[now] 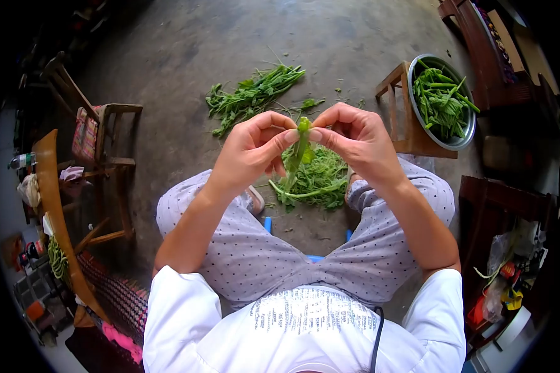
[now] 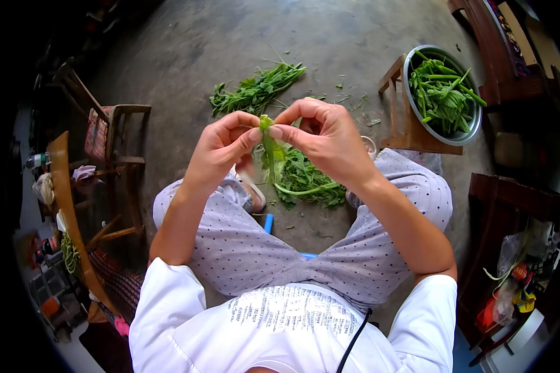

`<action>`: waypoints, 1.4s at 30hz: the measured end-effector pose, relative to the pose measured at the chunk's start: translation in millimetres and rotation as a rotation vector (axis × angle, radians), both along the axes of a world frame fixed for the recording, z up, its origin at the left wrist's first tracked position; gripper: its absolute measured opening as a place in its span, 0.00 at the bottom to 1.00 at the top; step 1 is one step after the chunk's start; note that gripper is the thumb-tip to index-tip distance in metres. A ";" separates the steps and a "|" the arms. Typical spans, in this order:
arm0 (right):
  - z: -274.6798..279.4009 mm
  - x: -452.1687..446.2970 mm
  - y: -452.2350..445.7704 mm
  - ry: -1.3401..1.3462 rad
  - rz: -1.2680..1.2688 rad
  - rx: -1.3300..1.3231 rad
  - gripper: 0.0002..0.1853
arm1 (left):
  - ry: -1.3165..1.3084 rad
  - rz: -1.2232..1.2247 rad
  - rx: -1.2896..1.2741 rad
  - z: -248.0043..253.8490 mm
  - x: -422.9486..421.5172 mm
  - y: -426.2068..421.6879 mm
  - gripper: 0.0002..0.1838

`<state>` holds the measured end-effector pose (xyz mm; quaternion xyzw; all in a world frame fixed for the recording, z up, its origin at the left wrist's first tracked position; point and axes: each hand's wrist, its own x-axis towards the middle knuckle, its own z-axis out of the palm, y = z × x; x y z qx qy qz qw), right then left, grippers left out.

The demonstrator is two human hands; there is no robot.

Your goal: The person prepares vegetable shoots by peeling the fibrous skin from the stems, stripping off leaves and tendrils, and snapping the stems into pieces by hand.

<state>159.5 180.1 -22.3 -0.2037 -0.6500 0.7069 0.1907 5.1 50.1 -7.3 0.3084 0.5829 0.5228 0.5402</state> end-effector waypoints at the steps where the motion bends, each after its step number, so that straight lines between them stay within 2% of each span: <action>1: 3.0 -1.5 0.3 0.003 0.004 -0.002 0.09 | 0.003 0.004 -0.002 -2.6 -0.2 -0.9 0.11; 3: 8.6 -4.1 -1.6 -0.051 0.040 -0.010 0.08 | 0.292 0.076 0.101 -8.2 -1.2 -4.2 0.13; 4: 8.5 -7.2 -4.0 -0.047 0.044 -0.009 0.08 | 0.295 0.080 0.101 -6.9 0.9 -4.1 0.13; 6: 6.9 -14.5 -9.2 0.073 -0.038 -0.033 0.08 | 0.329 0.129 0.331 -5.3 6.0 -1.7 0.15; 7: 7.7 -17.1 -10.1 0.076 -0.036 -0.033 0.08 | 0.438 0.058 0.374 -8.7 1.7 -4.9 0.16; 8: 9.2 -19.6 -11.2 0.092 -0.029 -0.050 0.08 | 0.441 0.060 0.374 -9.9 2.8 -5.5 0.16; 10: 9.4 -22.1 -10.8 0.110 -0.017 -0.070 0.07 | 0.246 0.192 0.333 -12.0 7.7 -5.6 0.12; 13: 7.2 -22.5 -5.1 0.062 0.030 -0.064 0.05 | 0.113 0.171 0.296 -11.6 0.1 -9.4 0.13; 15: 6.1 -24.1 -2.8 0.198 0.018 0.105 0.03 | 0.043 0.151 0.278 -11.4 -2.2 -10.9 0.13; 16: 8.4 -24.2 -3.0 0.197 0.020 0.104 0.03 | -0.012 0.111 0.268 -11.3 -2.8 -11.2 0.13; 19: 14.7 -25.0 -4.3 0.277 0.127 0.048 0.04 | -0.133 0.068 0.246 -10.1 -3.2 -12.5 0.13; 21: 15.1 -26.0 -5.4 0.358 0.207 -0.162 0.05 | -0.197 0.065 0.236 -8.1 -5.3 -13.5 0.13; 23: 13.1 -25.4 -3.4 0.376 0.246 -0.152 0.05 | -0.363 0.088 0.184 -6.1 -10.9 -14.9 0.12; 25: 13.8 -23.9 -1.1 0.397 0.290 -0.145 0.04 | -0.374 0.109 0.184 -3.3 -14.6 -15.5 0.12; 27: 19.8 -20.8 2.1 0.274 0.308 -0.188 0.04 | -0.396 0.138 0.185 -4.7 -17.8 -15.9 0.12; 32: 21.9 -12.9 15.5 0.212 0.358 -0.266 0.06 | -0.340 0.241 0.183 -3.8 -25.6 -18.4 0.13; 34: 28.3 -2.4 29.3 -0.207 0.526 -0.209 0.07 | -0.317 0.269 0.211 -5.4 -33.5 -22.0 0.14; 35: 22.3 3.9 35.2 -0.329 0.542 -0.065 0.07 | -0.345 0.284 0.230 -5.9 -38.7 -24.5 0.14; 36: 20.3 8.9 42.7 -0.452 0.574 0.261 0.06 | -0.371 0.298 0.248 -5.5 -42.9 -26.4 0.15; 38: 9.8 18.1 49.0 -0.676 0.511 0.744 0.05 | -0.365 0.327 0.258 -4.6 -47.9 -29.4 0.15; 40: -12.1 24.1 51.7 -0.703 0.454 0.815 0.04 | -0.414 0.386 0.289 -9.2 -50.6 -32.7 0.16; 42: -6.7 18.4 43.8 -0.740 0.395 0.883 0.04 | -0.423 0.379 0.265 -8.8 -48.7 -34.5 0.16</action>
